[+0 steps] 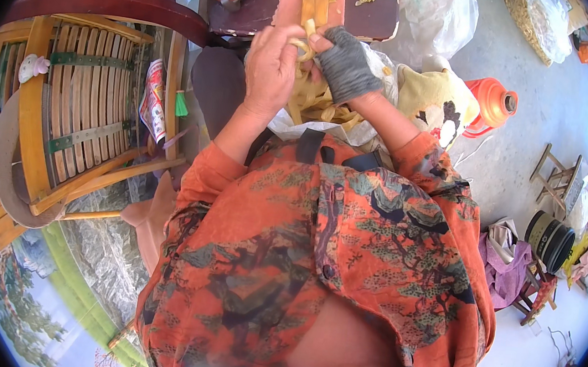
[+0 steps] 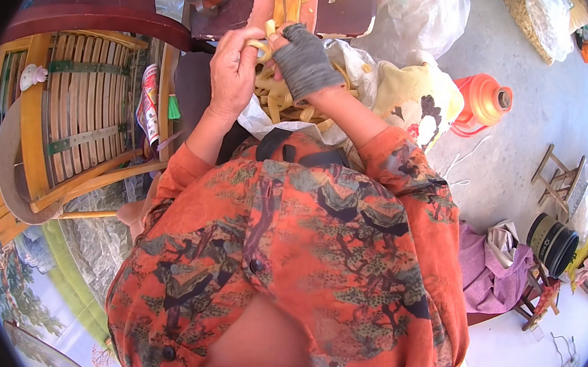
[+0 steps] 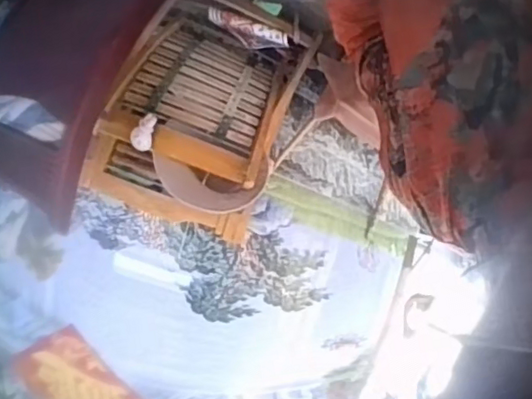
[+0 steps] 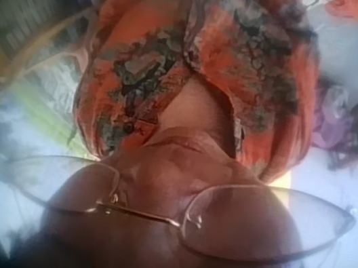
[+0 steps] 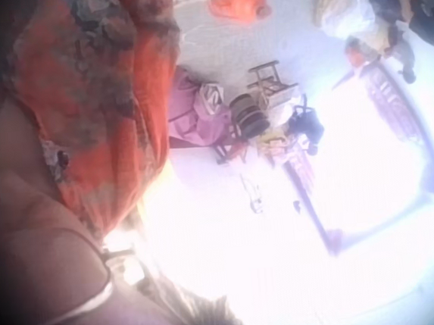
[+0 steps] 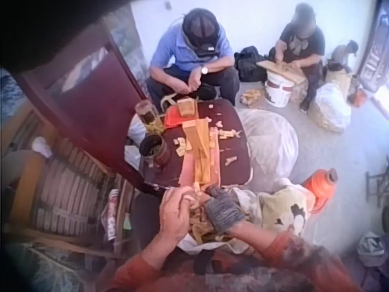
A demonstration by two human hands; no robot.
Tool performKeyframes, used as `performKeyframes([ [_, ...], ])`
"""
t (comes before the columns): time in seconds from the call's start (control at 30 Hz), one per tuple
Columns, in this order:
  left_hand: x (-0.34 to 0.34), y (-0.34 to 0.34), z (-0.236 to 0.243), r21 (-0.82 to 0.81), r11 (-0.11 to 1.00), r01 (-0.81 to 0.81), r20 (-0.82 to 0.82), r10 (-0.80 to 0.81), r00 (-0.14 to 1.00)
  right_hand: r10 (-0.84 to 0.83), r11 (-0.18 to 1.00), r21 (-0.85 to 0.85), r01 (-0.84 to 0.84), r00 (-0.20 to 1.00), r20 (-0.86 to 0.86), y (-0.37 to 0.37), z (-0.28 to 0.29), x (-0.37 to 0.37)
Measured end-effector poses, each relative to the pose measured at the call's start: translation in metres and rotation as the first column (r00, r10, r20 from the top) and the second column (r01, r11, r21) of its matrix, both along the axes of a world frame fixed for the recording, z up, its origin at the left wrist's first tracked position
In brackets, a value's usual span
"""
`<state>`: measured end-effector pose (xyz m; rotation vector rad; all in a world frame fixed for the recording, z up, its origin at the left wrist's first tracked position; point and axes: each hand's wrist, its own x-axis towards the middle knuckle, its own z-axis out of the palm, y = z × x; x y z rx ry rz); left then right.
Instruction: The person repeatedly picks up long yellow bamboo strips and tears them into smaller pieces by hand, placing the pieces into a white sack on the floor. The person works continuously at a table with other people visible in the background.
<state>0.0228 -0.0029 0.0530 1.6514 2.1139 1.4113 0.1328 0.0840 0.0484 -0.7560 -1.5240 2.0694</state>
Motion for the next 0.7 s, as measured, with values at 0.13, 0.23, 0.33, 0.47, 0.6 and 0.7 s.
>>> performKeyframes([
  [0.13,0.0,0.003,0.003,0.1,0.995,0.017,-0.021,-0.015,1.0,0.267,0.744,-0.591,-0.312,0.949,-0.165,0.013,0.0,0.005],
  [0.23,-0.005,0.0,-0.001,-0.016,0.997,0.073,0.027,-0.072,0.997,0.023,0.745,0.664,-0.071,0.996,0.08,0.002,0.007,0.009],
  [0.33,-0.006,-0.003,-0.007,0.017,0.963,0.268,0.664,-0.211,0.717,-0.02,0.503,0.825,-0.256,0.951,0.308,0.004,0.03,0.019],
  [0.47,-0.005,-0.001,-0.004,0.088,0.951,0.297,0.818,-0.239,0.523,0.059,0.716,0.662,-0.222,0.964,0.259,0.016,0.036,0.025],
  [0.6,-0.009,0.006,-0.009,0.128,0.975,0.182,0.564,-0.222,0.795,0.166,0.897,0.39,-0.207,0.977,0.135,0.017,0.024,0.021],
  [0.7,-0.005,0.004,-0.013,0.123,0.987,0.101,0.612,-0.155,0.776,0.14,0.958,0.227,-0.173,0.978,0.151,0.018,0.019,0.018],
])
